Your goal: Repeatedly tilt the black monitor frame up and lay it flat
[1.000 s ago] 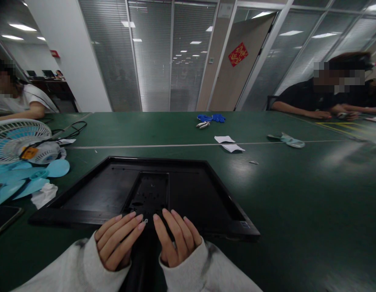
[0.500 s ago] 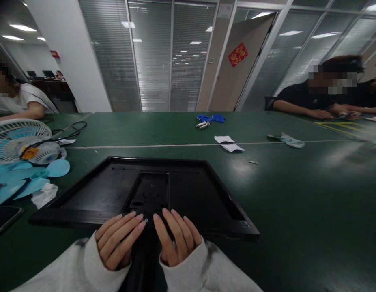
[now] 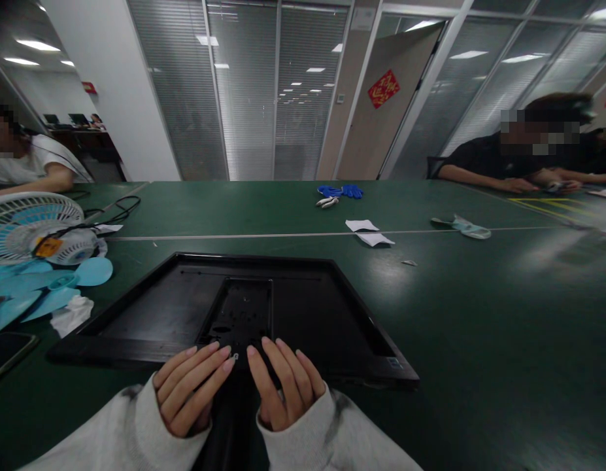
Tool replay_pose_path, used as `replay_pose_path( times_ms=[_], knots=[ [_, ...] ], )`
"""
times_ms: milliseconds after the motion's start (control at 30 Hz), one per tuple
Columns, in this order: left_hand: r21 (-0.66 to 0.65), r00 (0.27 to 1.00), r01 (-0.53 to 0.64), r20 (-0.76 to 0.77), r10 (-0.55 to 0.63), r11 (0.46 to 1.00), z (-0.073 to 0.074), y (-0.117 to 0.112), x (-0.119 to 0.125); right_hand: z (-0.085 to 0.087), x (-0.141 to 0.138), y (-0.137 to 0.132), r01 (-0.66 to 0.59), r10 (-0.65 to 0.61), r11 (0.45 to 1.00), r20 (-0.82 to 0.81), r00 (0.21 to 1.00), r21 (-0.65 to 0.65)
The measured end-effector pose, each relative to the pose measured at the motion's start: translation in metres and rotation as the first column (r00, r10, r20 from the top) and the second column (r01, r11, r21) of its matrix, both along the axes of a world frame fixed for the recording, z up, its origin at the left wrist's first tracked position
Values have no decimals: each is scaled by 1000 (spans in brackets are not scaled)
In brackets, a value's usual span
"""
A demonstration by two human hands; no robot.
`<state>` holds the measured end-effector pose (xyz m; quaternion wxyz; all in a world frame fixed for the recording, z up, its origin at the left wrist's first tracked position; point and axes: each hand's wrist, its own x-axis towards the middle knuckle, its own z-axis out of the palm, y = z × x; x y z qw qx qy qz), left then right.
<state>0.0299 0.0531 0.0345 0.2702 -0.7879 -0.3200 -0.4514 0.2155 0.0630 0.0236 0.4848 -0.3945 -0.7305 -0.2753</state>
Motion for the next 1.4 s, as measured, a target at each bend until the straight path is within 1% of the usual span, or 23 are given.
replay_pose_path(
  times_ms=[233, 433, 500, 600, 667, 767, 833, 933, 1000, 1067, 1133, 1167, 1300, 1400],
  knots=[
    [-27, 1000, -3, -24, 2, 1000, 0, -2, -3, 2, 3, -1, -14, 14, 1000, 12, 1000, -19],
    [-32, 1000, -4, -26, 3, 999, -2, -1, -2, 5, 7, -4, 2, 1, 999, 79, 997, -33],
    [-20, 1000, -6, -22, 5, 1000, -2, 0, -2, 8, 9, -6, -9, 15, 998, 94, 995, -62],
    [-11, 1000, -10, -19, 10, 1000, -1, 0, -2, 17, 13, -8, -40, 59, 986, 117, 991, -159],
    [-23, 999, -10, -32, 9, 1000, 0, -1, -2, 22, 19, -6, -39, 69, 977, 136, 988, -210],
    [-28, 1000, -9, -27, 9, 1000, 1, -2, -2, 25, 30, 0, -12, 57, 976, 203, 978, -216],
    [-16, 1000, -7, -17, 7, 1000, 1, -2, -3, 23, 37, 4, 5, 53, 973, 244, 968, -230],
    [-12, 1000, -4, -22, 3, 1000, 2, -1, -2, 18, 49, 10, -2, 93, 951, 280, 955, -310],
    [-17, 1000, -10, -27, 9, 1000, 2, -1, -2, 14, 58, 14, -43, 170, 922, 302, 938, -386],
    [-17, 999, -14, -38, 13, 1000, 3, -2, -3, 11, 66, 18, -94, 261, 879, 307, 915, -467],
    [-10, 998, -7, -56, 6, 1000, 3, -2, -3, 7, 73, 21, -115, 308, 845, 300, 903, -522],
    [-10, 998, -4, -67, 3, 1000, 3, -3, -3, 6, 75, 22, -115, 313, 837, 297, 902, -535],
    [-3, 996, -20, -82, 20, 1000, 3, -3, -4, -1, 77, 24, -93, 287, 852, 309, 907, -516],
    [-4, 996, -64, -60, 64, 998, 1, -1, -2, -5, 76, 26, -55, 233, 888, 344, 910, -457]
  ],
)
